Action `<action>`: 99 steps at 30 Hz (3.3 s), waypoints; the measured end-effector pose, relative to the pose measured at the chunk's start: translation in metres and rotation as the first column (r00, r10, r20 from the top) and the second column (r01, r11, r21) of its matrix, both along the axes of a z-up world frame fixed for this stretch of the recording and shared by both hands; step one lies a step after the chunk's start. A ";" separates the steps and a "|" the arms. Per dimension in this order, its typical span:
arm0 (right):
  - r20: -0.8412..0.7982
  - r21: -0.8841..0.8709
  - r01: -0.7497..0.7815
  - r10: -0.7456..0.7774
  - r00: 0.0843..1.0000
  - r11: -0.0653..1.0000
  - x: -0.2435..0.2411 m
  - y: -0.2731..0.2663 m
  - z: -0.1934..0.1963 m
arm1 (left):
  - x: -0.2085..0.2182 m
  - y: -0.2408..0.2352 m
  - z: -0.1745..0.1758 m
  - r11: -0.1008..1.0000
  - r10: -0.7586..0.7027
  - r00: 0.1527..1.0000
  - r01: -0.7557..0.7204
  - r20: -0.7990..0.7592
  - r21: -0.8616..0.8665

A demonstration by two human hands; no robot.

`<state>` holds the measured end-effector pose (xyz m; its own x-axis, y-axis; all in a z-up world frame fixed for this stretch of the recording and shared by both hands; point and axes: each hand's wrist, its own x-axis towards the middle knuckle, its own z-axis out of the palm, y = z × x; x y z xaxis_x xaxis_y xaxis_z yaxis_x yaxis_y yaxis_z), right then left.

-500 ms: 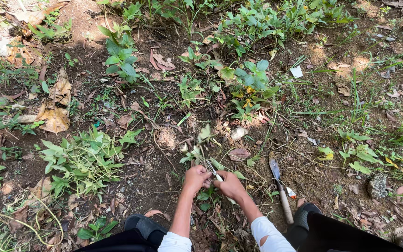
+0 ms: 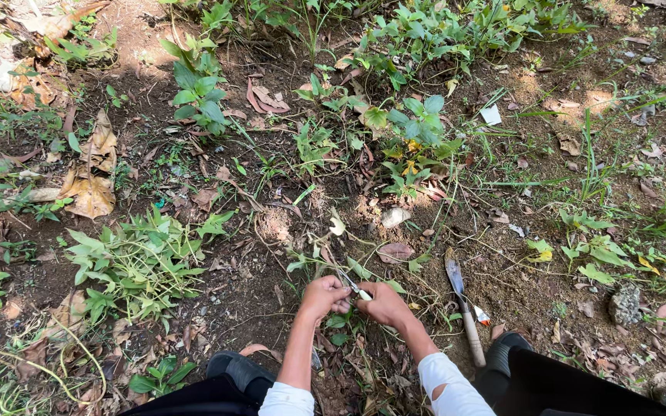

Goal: The person uses pruning shears to cut weeds at the base and then uses a hand hoe to loosen and clear the soil in a small patch. The person gathers the cut weeds and places them in a pile to the side.

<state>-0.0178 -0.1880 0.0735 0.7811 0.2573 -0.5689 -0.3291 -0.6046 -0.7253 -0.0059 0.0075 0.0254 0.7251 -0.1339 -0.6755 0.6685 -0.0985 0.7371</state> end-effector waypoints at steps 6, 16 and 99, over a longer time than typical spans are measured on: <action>0.045 -0.014 0.018 -0.017 0.999 1.000 0.000 -0.011 -0.027 | 0.004 0.001 -0.009 0.983 0.183 0.966 -0.186 0.182 -0.001; -0.139 -0.120 0.278 -0.294 0.946 0.953 -0.005 -0.027 -0.053 | -0.008 0.017 0.049 0.990 -0.066 0.978 0.038 0.199 0.138; 0.357 -0.538 -0.052 0.283 0.890 0.842 0.057 -0.041 -0.038 | 0.003 -0.013 -0.063 0.624 0.769 0.635 -0.770 -0.069 -0.137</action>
